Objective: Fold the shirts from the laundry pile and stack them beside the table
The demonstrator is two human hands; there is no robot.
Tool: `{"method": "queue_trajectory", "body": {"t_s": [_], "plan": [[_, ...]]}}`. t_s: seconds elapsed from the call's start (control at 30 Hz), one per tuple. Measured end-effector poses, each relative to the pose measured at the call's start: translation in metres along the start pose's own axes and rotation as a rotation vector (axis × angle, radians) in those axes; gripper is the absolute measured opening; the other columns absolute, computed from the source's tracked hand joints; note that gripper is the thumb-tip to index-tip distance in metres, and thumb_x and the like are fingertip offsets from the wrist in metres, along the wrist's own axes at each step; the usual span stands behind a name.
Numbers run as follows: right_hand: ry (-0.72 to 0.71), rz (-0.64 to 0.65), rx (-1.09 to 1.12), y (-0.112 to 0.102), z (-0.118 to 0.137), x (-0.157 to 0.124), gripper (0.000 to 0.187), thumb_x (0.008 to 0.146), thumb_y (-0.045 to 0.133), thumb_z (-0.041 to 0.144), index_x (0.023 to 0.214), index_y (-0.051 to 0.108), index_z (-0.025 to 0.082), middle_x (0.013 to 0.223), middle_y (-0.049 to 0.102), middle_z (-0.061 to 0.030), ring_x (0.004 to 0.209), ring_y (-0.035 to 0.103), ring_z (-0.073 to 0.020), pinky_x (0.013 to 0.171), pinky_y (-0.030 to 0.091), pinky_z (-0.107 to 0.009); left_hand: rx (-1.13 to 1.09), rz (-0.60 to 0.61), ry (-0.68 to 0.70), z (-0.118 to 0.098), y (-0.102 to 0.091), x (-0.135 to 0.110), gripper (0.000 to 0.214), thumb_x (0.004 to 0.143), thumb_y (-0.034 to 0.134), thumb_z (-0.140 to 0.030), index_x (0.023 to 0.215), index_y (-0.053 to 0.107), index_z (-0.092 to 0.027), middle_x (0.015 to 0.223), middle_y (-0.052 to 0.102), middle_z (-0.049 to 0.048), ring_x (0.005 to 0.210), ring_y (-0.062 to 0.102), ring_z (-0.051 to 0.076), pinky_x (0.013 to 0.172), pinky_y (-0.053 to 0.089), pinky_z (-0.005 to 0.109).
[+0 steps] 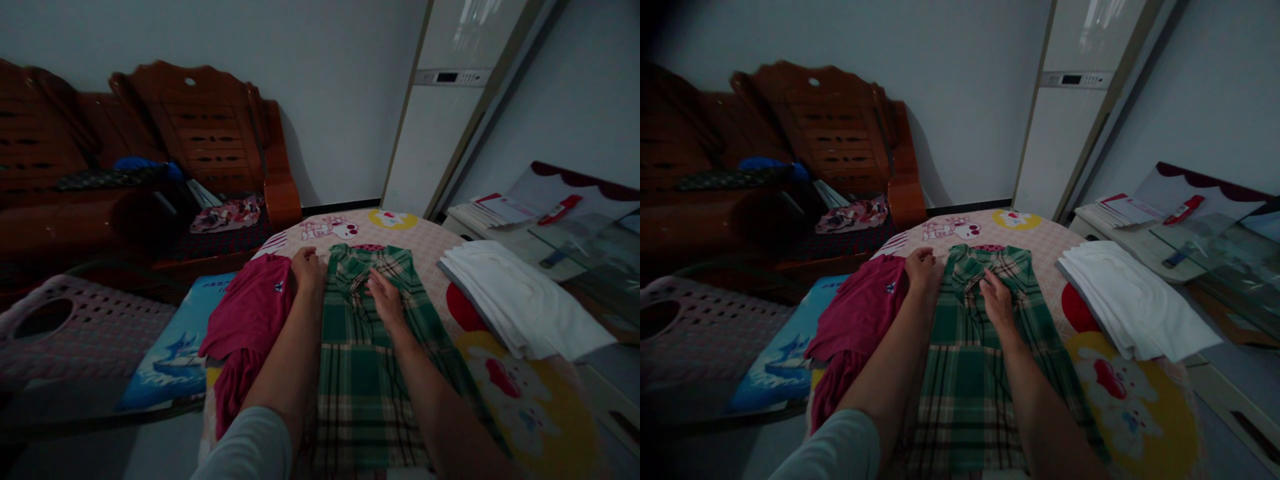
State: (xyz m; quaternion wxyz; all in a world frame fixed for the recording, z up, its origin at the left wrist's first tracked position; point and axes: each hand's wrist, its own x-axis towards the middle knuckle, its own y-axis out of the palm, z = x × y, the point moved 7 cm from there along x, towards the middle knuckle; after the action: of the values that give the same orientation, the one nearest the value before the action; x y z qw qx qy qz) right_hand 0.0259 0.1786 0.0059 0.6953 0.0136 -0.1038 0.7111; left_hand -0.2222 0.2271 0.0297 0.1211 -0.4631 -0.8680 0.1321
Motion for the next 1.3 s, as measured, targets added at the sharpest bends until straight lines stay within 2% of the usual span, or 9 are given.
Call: {"method": "queue_trajectory", "body": {"t_s": [0.17,0.23,0.37,0.57,0.7,0.9,1.03,1.17,1.3], "plan": [[0.006,-0.013,0.034,0.001,-0.006,0.002,0.070,0.081,0.058,0.064,0.130,0.060,0.015,0.127,0.064,-0.0164,0.101,0.068,-0.0283,0.081,0.059,-0.040,0.311,0.154,0.270,-0.016,0.030,0.013,0.040,0.084,0.049,-0.009,0.121,0.064,-0.013,0.128,0.062,0.0133,0.118,0.059,0.021,0.104,0.045,0.033],[0.007,-0.016,0.048,0.001,-0.007,0.002,0.069,0.081,0.058,0.063,0.129,0.060,0.014,0.126,0.064,-0.0167,0.100,0.069,-0.0280,0.081,0.059,-0.040,0.419,0.185,0.314,-0.022,0.042,0.019,0.041,0.086,0.046,-0.008,0.123,0.063,-0.013,0.129,0.062,0.0144,0.123,0.056,0.021,0.107,0.041,0.032],[0.009,-0.012,0.031,0.001,-0.009,0.003,0.065,0.082,0.057,0.061,0.128,0.062,0.015,0.125,0.065,-0.0164,0.098,0.069,-0.0278,0.081,0.059,-0.040,0.547,0.255,0.182,-0.020,0.053,0.038,0.041,0.086,0.056,-0.014,0.126,0.060,-0.013,0.119,0.068,0.0144,0.114,0.062,0.024,0.099,0.045,0.033],[0.002,-0.027,0.010,0.000,-0.008,0.003,0.060,0.083,0.057,0.058,0.125,0.064,0.016,0.122,0.068,-0.0146,0.096,0.070,-0.0280,0.079,0.059,-0.040,0.695,0.336,0.098,-0.022,0.062,0.045,0.027,0.083,0.065,-0.028,0.107,0.068,-0.017,0.116,0.070,0.0116,0.110,0.063,0.024,0.089,0.047,0.028],[-0.001,-0.033,0.006,0.000,-0.009,0.003,0.059,0.083,0.057,0.056,0.124,0.065,0.016,0.120,0.068,-0.0149,0.095,0.070,-0.0277,0.077,0.059,-0.039,0.668,0.296,0.165,-0.031,0.063,0.040,0.022,0.085,0.061,-0.027,0.105,0.065,-0.019,0.113,0.070,0.0089,0.108,0.063,0.022,0.087,0.047,0.029],[-0.040,-0.033,-0.045,0.000,-0.005,0.003,0.058,0.082,0.057,0.055,0.123,0.066,0.015,0.126,0.065,-0.0158,0.093,0.071,-0.0261,0.081,0.058,-0.041,0.632,0.110,0.261,-0.033,0.043,0.046,0.023,0.085,0.051,-0.010,0.106,0.060,-0.017,0.105,0.069,0.0090,0.105,0.062,0.021,0.090,0.046,0.030],[-0.090,-0.033,-0.053,0.002,-0.001,0.003,0.058,0.080,0.058,0.055,0.121,0.067,0.014,0.129,0.062,-0.0167,0.106,0.067,-0.0281,0.085,0.057,-0.040,0.666,0.152,0.270,-0.028,0.045,0.044,0.027,0.085,0.051,-0.007,0.110,0.060,-0.014,0.111,0.066,0.0141,0.108,0.061,0.024,0.091,0.046,0.033],[-0.063,-0.060,-0.019,0.000,-0.002,0.004,0.060,0.079,0.059,0.056,0.121,0.067,0.013,0.126,0.064,-0.0174,0.104,0.067,-0.0302,0.077,0.059,-0.039,0.578,0.137,0.362,-0.048,0.050,0.034,0.038,0.085,0.048,-0.001,0.122,0.058,-0.006,0.126,0.058,0.0209,0.117,0.055,0.025,0.100,0.043,0.035],[0.014,-0.072,0.035,-0.003,-0.008,0.006,0.059,0.079,0.061,0.056,0.121,0.067,0.015,0.114,0.070,-0.0150,0.087,0.072,-0.0286,0.077,0.059,-0.042,0.527,0.307,0.480,-0.068,0.076,0.005,0.029,0.086,0.051,-0.007,0.106,0.071,-0.013,0.109,0.070,0.0089,0.103,0.062,0.018,0.097,0.045,0.028]]}}
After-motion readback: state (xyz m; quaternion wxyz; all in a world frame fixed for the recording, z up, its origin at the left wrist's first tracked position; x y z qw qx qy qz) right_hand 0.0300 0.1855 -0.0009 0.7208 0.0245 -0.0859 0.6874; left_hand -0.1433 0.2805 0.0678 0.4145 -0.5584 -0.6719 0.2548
